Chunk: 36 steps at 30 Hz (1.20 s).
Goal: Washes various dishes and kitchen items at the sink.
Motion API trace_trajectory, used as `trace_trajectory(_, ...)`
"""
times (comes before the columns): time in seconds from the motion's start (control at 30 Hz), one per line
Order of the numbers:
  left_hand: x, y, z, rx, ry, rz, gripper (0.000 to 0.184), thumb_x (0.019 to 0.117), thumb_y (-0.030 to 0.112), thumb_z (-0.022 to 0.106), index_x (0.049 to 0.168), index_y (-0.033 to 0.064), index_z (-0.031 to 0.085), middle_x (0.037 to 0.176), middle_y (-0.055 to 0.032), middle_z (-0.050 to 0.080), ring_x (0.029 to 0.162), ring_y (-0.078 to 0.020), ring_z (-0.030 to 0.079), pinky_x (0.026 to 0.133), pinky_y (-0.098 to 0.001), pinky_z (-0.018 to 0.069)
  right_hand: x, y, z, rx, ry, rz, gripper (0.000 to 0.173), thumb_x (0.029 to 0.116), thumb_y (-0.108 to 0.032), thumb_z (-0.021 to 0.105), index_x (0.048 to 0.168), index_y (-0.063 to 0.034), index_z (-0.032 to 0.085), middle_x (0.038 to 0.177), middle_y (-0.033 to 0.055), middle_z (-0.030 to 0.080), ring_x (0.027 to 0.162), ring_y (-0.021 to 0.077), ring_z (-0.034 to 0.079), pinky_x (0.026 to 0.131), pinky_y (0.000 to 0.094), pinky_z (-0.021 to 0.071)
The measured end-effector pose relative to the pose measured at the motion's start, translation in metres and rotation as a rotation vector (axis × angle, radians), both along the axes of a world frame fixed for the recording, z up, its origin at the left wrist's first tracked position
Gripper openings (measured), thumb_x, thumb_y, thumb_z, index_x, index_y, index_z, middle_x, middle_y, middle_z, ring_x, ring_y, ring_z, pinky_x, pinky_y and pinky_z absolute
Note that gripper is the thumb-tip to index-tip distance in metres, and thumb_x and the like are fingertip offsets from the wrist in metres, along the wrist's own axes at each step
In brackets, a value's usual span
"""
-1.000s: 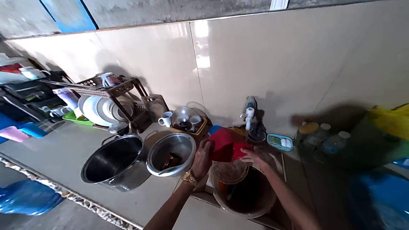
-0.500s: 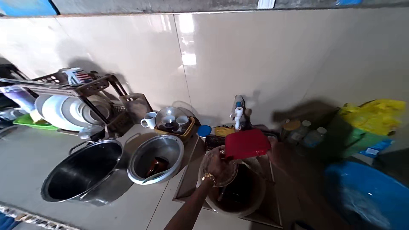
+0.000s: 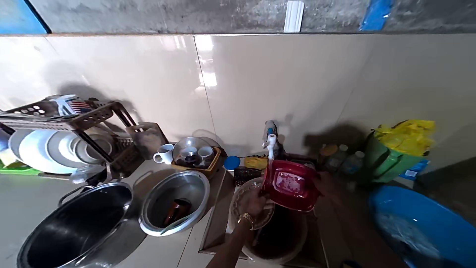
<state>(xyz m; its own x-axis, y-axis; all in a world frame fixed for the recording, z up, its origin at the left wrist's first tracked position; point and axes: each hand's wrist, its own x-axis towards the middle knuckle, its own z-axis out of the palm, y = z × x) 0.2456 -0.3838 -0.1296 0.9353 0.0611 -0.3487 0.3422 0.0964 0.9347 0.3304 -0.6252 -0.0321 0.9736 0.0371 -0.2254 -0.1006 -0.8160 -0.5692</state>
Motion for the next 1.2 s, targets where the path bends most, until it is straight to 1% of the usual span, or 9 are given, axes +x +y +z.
trace_trajectory(0.13, -0.001, -0.002, 0.008, -0.340, 0.100, 0.019, 0.043, 0.1045, 0.013, 0.055, 0.145, 0.0039, 0.044, 0.117, -0.0222, 0.068, 0.095, -0.0345, 0.072, 0.077, -0.0494, 0.0624, 0.014, -0.006, 0.018, -0.076, 0.087, 0.036, 0.040, 0.1062, -0.030, 0.057, 0.122, 0.0063, 0.065, 0.119, 0.0287, 0.066, 0.111, 0.0407, 0.065, 0.098, 0.0570, 0.0492)
trace_trajectory(0.27, -0.014, 0.006, 0.012, -0.589, 0.130, 0.074, 0.040, 0.0987, 0.007, 0.043, 0.138, 0.0016, 0.043, 0.113, -0.0250, 0.067, 0.094, -0.0373, 0.071, 0.078, -0.0505, 0.0617, 0.012, 0.005, 0.002, -0.036, -0.251, 0.137, 0.053, 0.1018, -0.043, 0.062, 0.114, 0.0074, 0.067, 0.104, 0.0313, 0.068, 0.093, 0.0458, 0.068, 0.079, 0.0624, 0.0549)
trace_trajectory(0.37, -0.021, 0.009, 0.019, -0.571, 0.135, 0.146, 0.036, 0.1019, 0.009, 0.040, 0.136, -0.0014, 0.045, 0.115, -0.0264, 0.066, 0.094, -0.0377, 0.071, 0.077, -0.0497, 0.0616, -0.003, 0.053, 0.054, -0.030, -0.287, 0.132, 0.059, 0.1043, -0.043, 0.057, 0.144, 0.0012, 0.053, 0.139, 0.0292, 0.057, 0.128, 0.0464, 0.056, 0.104, 0.0639, 0.0451)
trace_trajectory(0.53, -0.034, 0.024, 0.023, -0.590, 0.112, 0.172, 0.041, 0.1010, 0.009, 0.041, 0.142, 0.0034, 0.042, 0.120, -0.0262, 0.063, 0.099, -0.0395, 0.069, 0.078, -0.0523, 0.0610, 0.027, 0.128, 0.070, 0.202, -0.667, 0.542, 0.062, 0.1020, -0.036, 0.061, 0.152, -0.0015, 0.048, 0.159, 0.0221, 0.042, 0.150, 0.0383, 0.036, 0.123, 0.0573, 0.0253)
trace_trajectory(0.77, -0.060, 0.046, 0.036, -0.558, 0.118, 0.223, 0.041, 0.1057, 0.018, 0.041, 0.145, 0.0059, 0.040, 0.121, -0.0267, 0.063, 0.098, -0.0407, 0.070, 0.076, -0.0531, 0.0614, 0.038, 0.157, 0.071, 0.142, -0.610, 0.606, 0.038, 0.0969, -0.026, 0.072, 0.124, 0.0003, 0.072, 0.122, 0.0249, 0.068, 0.125, 0.0403, 0.058, 0.112, 0.0525, 0.0420)
trace_trajectory(0.9, -0.066, 0.072, 0.023, -0.392, -0.005, 0.197, 0.053, 0.1035, 0.015, 0.046, 0.154, 0.0115, 0.032, 0.124, -0.0243, 0.062, 0.097, -0.0380, 0.070, 0.074, -0.0530, 0.0624, 0.045, 0.146, 0.070, 0.469, -0.562, 0.515, 0.024, 0.0954, -0.010, 0.071, 0.113, 0.0060, 0.074, 0.124, 0.0266, 0.067, 0.122, 0.0356, 0.062, 0.108, 0.0484, 0.0461)
trace_trajectory(1.0, -0.069, 0.075, 0.031, -0.041, -0.168, 0.236, 0.081, 0.0878, 0.015, 0.064, 0.160, 0.0133, 0.028, 0.134, -0.0204, 0.058, 0.100, -0.0270, 0.068, 0.074, -0.0434, 0.0610, 0.035, 0.164, 0.065, 0.409, -0.592, 0.253, 0.032, 0.0929, -0.027, 0.077, 0.108, 0.0012, 0.076, 0.119, 0.0229, 0.068, 0.116, 0.0384, 0.063, 0.101, 0.0568, 0.0493)
trace_trajectory(1.07, -0.073, 0.072, 0.042, 0.272, -0.291, 0.251, 0.102, 0.0729, 0.022, 0.077, 0.161, 0.0102, 0.028, 0.148, -0.0207, 0.050, 0.121, -0.0260, 0.060, 0.091, -0.0421, 0.0562, 0.024, 0.181, 0.063, 0.311, -0.629, 0.087, 0.039, 0.0932, -0.039, 0.075, 0.105, -0.0025, 0.076, 0.118, 0.0202, 0.068, 0.120, 0.0416, 0.058, 0.100, 0.0618, 0.0470)
trace_trajectory(1.2, -0.086, 0.067, 0.044, 0.906, -0.571, 0.234, 0.123, 0.0563, 0.040, 0.088, 0.158, -0.0021, 0.031, 0.144, -0.0392, 0.042, 0.126, -0.0557, 0.049, 0.101, -0.0640, 0.0451, 0.016, 0.188, 0.048, 0.244, -0.719, 0.060, 0.042, 0.0964, -0.043, 0.070, 0.107, -0.0024, 0.072, 0.116, 0.0186, 0.066, 0.117, 0.0417, 0.058, 0.094, 0.0622, 0.0490)
